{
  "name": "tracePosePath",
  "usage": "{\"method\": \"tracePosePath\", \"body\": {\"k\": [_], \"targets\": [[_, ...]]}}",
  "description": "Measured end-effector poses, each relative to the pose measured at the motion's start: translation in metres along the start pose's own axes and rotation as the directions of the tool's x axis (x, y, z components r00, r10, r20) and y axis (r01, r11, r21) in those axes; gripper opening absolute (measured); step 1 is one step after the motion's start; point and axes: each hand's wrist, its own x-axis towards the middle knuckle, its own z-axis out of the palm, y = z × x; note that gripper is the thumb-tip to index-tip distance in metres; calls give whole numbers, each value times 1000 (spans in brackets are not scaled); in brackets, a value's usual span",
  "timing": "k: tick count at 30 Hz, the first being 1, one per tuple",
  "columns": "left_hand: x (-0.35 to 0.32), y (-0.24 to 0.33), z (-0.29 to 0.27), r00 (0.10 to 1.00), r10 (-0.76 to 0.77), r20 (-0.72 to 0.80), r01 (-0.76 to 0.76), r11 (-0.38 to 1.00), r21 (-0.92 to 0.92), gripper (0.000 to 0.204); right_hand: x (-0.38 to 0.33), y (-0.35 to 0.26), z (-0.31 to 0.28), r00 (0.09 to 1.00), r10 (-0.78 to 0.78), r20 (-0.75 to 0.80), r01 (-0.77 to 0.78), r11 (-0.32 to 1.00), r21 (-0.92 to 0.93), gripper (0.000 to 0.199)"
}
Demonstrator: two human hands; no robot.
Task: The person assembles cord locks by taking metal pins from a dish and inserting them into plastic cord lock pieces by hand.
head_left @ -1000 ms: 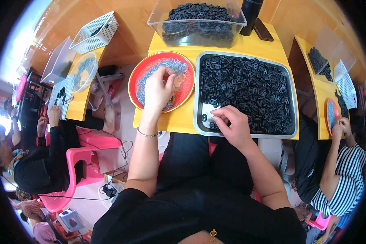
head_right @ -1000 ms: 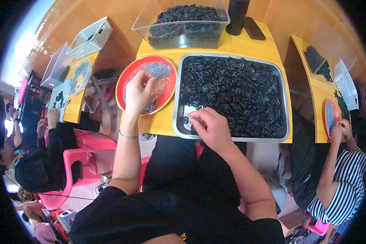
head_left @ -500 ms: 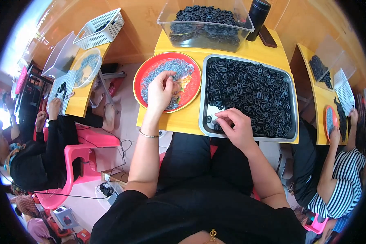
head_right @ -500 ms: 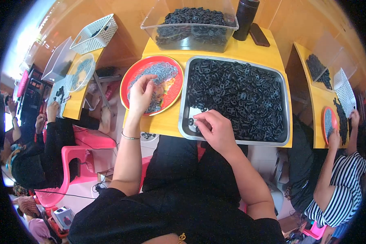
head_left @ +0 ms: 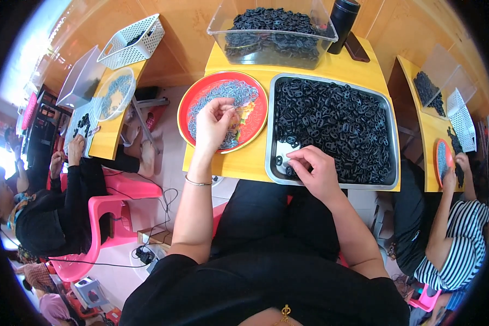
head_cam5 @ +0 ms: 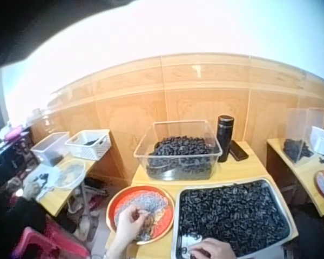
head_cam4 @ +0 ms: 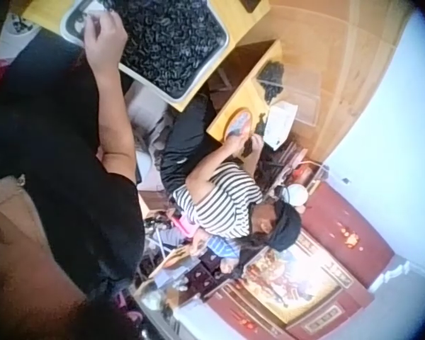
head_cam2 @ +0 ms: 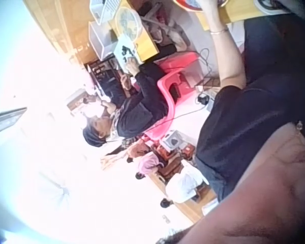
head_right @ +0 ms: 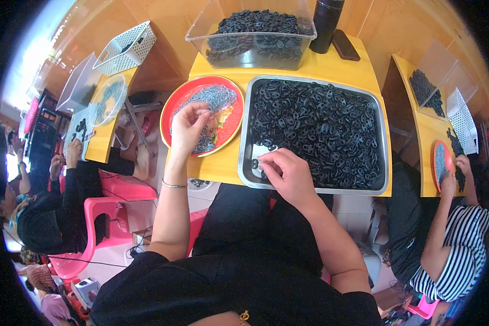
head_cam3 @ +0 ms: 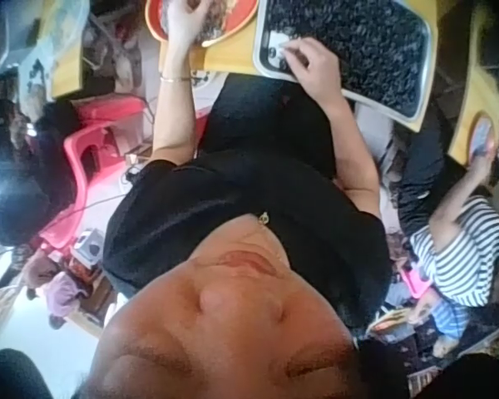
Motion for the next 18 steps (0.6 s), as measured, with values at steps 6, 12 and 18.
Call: {"method": "tracePosePath", "body": {"k": [6, 12, 18], "targets": [[-2, 0, 0, 995, -104, 4, 103, 990, 96, 11, 0, 1, 1, 1000, -4, -1, 4, 1000, -2, 10], [-1, 3, 6, 995, -86, 45, 85, 996, 20, 8, 1, 4, 0, 999, -32, 15, 32, 999, -24, 10], [-6, 10, 7, 984, -162, 71, 173, 964, -202, 11, 11, -5, 2, 1000, -3, 7, 3, 1000, 13, 11]]}}
